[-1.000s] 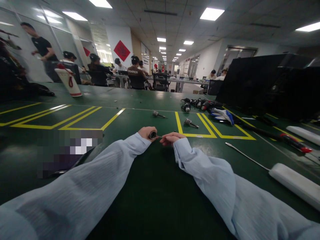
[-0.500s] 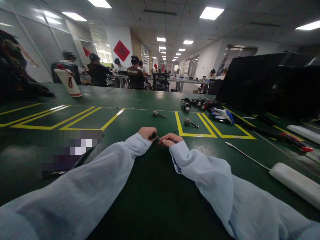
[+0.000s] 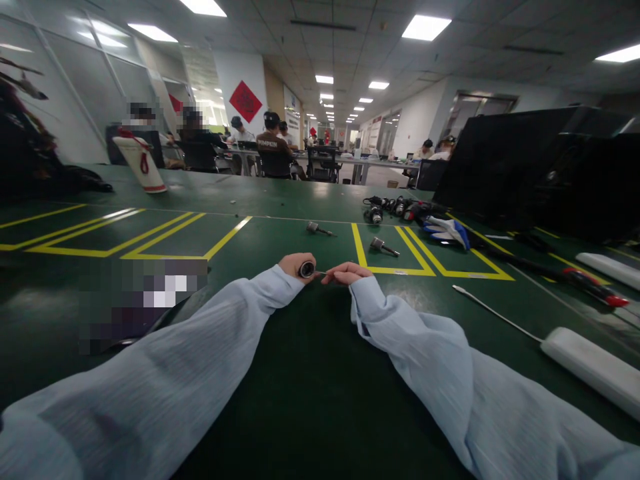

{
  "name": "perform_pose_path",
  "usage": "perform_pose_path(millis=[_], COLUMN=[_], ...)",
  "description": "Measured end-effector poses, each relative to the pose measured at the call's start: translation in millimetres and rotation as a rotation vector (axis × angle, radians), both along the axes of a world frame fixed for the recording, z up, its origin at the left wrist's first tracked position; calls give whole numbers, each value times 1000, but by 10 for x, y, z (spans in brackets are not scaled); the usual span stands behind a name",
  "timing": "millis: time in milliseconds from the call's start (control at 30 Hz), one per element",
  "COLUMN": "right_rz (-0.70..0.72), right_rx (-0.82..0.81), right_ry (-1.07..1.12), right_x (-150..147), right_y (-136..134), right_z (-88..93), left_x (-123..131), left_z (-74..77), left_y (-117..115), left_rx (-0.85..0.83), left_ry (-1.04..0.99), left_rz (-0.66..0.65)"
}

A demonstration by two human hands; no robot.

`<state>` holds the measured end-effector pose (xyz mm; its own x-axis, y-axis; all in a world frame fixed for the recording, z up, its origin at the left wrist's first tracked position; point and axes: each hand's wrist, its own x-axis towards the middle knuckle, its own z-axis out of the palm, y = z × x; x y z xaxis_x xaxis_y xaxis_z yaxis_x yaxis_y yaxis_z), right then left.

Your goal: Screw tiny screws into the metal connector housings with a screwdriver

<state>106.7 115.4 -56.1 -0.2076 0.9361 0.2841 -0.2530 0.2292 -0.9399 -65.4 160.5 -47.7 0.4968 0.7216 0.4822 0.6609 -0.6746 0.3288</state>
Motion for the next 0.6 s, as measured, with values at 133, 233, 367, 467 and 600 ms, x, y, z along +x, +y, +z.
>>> perform_pose_path(millis=[133,233,367,467,600], right_rz=[-99,-66,58,133,127], right_rx=[104,87,5,-42,-14], right_ry=[-140,-128,-24,59,80], right_x=[-30,-21,41,61,43], right_y=[-71,-85,-39,-7,-13], right_z=[45,64,79,76,62], left_x=[-14,-18,-17,-8,4], left_z=[17,27,20,17,13], left_y=[21,8,-31,-55,-55], left_rx=[32,45,30,-10,-10], left_ry=[174,168,12,-107,-146], left_rz=[48,9,-55,-99,-104])
